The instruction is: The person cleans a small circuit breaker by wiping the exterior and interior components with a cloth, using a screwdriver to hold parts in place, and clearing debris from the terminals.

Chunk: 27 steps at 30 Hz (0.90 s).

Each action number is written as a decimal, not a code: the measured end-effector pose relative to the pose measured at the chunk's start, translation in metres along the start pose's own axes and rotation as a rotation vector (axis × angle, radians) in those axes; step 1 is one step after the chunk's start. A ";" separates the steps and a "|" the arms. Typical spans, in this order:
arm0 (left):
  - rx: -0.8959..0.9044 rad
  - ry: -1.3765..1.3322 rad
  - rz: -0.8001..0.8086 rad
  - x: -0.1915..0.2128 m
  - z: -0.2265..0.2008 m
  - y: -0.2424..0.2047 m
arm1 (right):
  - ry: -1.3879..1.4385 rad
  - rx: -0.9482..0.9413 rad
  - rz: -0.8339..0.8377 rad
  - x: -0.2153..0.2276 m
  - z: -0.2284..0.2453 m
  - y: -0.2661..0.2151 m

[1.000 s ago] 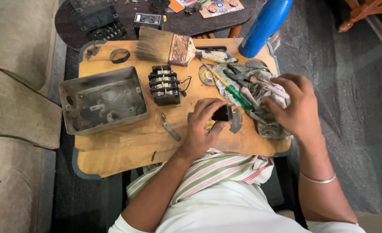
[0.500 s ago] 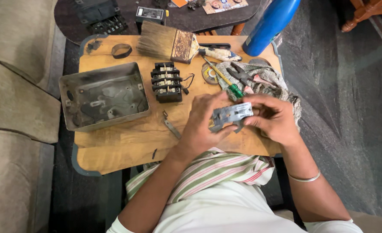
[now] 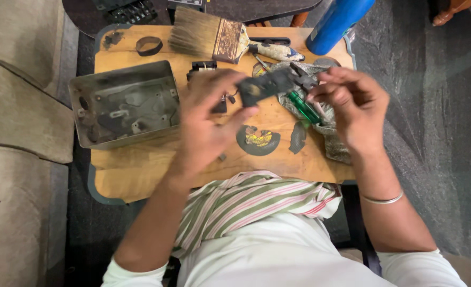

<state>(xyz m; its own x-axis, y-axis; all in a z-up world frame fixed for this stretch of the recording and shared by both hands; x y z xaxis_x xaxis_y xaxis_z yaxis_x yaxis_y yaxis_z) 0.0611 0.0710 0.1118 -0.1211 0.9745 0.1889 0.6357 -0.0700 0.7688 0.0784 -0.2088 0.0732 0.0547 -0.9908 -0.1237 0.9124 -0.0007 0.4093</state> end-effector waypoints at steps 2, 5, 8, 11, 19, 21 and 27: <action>-0.009 0.028 -0.009 0.028 -0.005 0.001 | 0.019 0.054 -0.020 0.007 0.008 0.001; 0.028 0.100 -0.028 0.063 -0.016 -0.010 | -0.198 0.008 -0.023 0.005 0.007 -0.007; 0.091 0.137 -0.048 0.079 -0.015 -0.019 | -0.526 -0.079 0.156 -0.026 0.000 -0.017; 0.092 0.152 -0.090 0.088 -0.010 -0.026 | -0.766 0.028 0.504 -0.083 -0.009 -0.026; 0.099 0.114 -0.217 0.105 0.004 -0.039 | -0.903 0.095 0.575 -0.132 -0.026 -0.032; 0.106 0.107 -0.205 0.104 0.004 -0.041 | -0.901 0.063 0.564 -0.132 -0.029 -0.031; 0.110 0.125 -0.194 0.104 0.007 -0.043 | -0.882 0.093 0.527 -0.126 -0.027 -0.032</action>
<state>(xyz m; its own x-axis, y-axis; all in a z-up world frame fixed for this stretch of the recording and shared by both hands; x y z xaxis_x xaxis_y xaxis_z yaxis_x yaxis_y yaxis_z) 0.0264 0.1772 0.0943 -0.3377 0.9331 0.1236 0.6698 0.1460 0.7280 0.0532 -0.0807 0.0513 0.0876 -0.6151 0.7835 0.8215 0.4896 0.2925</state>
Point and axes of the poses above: each hand's wrist, its own y-axis towards the middle knuckle, its own x-axis out of the back of the hand, z = x × y, the point moved 7 cm from there along y, towards the middle knuckle, and after that the axes turned 1 degree about -z, right-handed, at the moved point
